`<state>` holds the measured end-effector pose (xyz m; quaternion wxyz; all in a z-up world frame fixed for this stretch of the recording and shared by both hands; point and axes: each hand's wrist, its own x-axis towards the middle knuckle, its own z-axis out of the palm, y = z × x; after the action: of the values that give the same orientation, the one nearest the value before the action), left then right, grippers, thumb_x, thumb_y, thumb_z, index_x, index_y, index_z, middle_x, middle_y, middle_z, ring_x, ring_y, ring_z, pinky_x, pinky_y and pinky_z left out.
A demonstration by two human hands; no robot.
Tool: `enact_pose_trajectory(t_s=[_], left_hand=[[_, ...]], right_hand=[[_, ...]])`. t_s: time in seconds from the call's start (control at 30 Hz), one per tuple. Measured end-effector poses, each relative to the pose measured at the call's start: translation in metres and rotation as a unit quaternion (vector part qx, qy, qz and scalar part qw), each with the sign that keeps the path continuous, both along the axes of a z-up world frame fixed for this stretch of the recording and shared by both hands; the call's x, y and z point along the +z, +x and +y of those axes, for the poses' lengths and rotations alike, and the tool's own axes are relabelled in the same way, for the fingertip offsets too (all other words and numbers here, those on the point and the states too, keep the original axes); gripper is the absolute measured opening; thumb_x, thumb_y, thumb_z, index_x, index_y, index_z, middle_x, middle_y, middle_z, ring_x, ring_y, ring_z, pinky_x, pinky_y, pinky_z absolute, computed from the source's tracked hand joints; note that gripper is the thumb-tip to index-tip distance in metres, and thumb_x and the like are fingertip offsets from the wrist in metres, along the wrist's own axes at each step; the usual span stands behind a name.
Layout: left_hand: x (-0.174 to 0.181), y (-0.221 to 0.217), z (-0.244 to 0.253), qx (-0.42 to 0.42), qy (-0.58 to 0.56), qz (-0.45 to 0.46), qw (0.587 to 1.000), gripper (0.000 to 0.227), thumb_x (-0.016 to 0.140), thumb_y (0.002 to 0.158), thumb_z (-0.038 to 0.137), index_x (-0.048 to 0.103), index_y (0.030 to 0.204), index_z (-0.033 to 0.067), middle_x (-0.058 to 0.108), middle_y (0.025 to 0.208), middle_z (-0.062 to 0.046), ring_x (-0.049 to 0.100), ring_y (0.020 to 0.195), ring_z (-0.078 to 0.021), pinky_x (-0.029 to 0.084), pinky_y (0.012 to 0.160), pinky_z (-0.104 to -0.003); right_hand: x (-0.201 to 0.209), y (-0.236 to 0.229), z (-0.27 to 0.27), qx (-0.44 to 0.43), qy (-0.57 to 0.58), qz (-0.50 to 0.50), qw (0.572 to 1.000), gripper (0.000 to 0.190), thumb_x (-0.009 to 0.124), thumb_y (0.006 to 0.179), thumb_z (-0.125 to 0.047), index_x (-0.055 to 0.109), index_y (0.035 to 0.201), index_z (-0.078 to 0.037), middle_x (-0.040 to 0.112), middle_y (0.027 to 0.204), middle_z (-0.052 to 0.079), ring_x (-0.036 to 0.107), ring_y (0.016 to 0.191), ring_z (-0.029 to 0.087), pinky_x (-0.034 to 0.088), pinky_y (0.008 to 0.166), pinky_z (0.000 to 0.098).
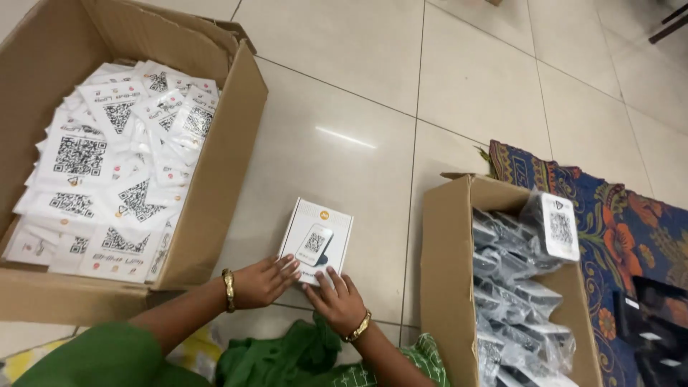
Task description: The person applies QR code labels to device boxes and organizes them into larger containers.
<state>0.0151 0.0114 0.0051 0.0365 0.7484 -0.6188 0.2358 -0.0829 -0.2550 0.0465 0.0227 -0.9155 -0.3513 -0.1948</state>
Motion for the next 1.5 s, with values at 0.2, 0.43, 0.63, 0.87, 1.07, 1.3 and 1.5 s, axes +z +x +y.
enact_pose_trajectory(t_s=[0.2,0.43,0.63,0.87,1.07,1.3,1.5], left_hand=[[0.036,0.182,-0.098,0.265,0.269,0.004,0.926,0.078,0.063,0.086,0.035,0.033,0.156,0.0181,0.030,0.160,-0.024,0.031,0.142,-0.0451,0.026,0.110,-0.061],[0.109,0.206,-0.169,0.369,0.133,0.180,0.902,0.068,0.070,0.096,0.034,0.042,0.155,0.0169,0.042,0.158,-0.021,0.038,0.145,-0.0396,0.019,0.119,-0.069],[0.114,0.116,-0.108,0.345,0.315,0.332,0.820,0.055,0.072,0.093,0.027,0.053,0.142,0.0134,0.055,0.142,-0.015,0.048,0.136,-0.0329,0.028,0.115,-0.059],[0.162,0.023,0.018,0.391,0.095,0.337,0.851,0.063,0.074,0.087,0.040,0.051,0.142,0.0198,0.048,0.150,-0.011,0.045,0.138,-0.0303,0.034,0.112,-0.053],[0.188,-0.021,0.106,0.483,-0.007,0.330,0.811,0.088,0.077,0.076,0.045,0.040,0.152,0.0192,0.038,0.159,-0.011,0.049,0.135,-0.0307,0.042,0.102,-0.053],[0.147,-0.019,0.120,0.601,0.089,0.421,0.673,0.058,0.041,0.102,0.058,0.069,0.122,0.0124,0.077,0.105,-0.014,0.073,0.096,-0.0306,0.058,0.082,-0.047],[0.151,-0.028,0.134,0.615,0.094,0.421,0.660,0.058,0.039,0.102,0.052,0.080,0.099,0.0109,0.078,0.099,-0.013,0.074,0.094,-0.0318,0.058,0.084,-0.046]], right_hand=[[-0.062,0.215,-0.068,-0.266,-0.121,0.122,0.948,0.074,0.059,0.092,0.005,0.034,0.158,-0.019,0.020,0.172,0.013,0.025,0.155,0.041,0.047,0.103,0.0568],[0.001,0.247,-0.051,-0.335,-0.012,0.090,0.938,0.071,0.064,0.079,0.009,0.058,0.144,-0.019,0.047,0.156,0.013,0.047,0.142,0.033,0.050,0.102,0.0471],[-0.016,0.143,-0.026,-0.292,0.097,0.279,0.910,0.040,0.070,0.088,-0.014,0.068,0.128,-0.018,0.060,0.141,0.010,0.058,0.125,0.032,0.052,0.099,0.0435],[0.007,0.062,0.003,-0.260,0.178,0.410,0.856,0.043,0.075,0.088,-0.024,0.069,0.130,-0.020,0.068,0.132,0.010,0.066,0.118,0.030,0.055,0.098,0.0401],[0.030,0.029,0.036,-0.290,0.263,0.445,0.806,0.045,0.077,0.086,-0.030,0.070,0.130,-0.022,0.073,0.127,0.006,0.072,0.112,0.022,0.059,0.091,0.0405],[0.064,0.036,0.109,-0.217,0.356,0.462,0.783,0.048,0.076,0.087,-0.031,0.068,0.133,-0.018,0.074,0.127,0.006,0.072,0.113,0.021,0.058,0.093,0.0400],[0.037,0.099,0.214,-0.113,0.489,0.451,0.739,0.067,0.071,0.095,-0.035,0.048,0.155,-0.019,0.063,0.143,0.013,0.068,0.122,0.023,0.058,0.097,0.0370]])
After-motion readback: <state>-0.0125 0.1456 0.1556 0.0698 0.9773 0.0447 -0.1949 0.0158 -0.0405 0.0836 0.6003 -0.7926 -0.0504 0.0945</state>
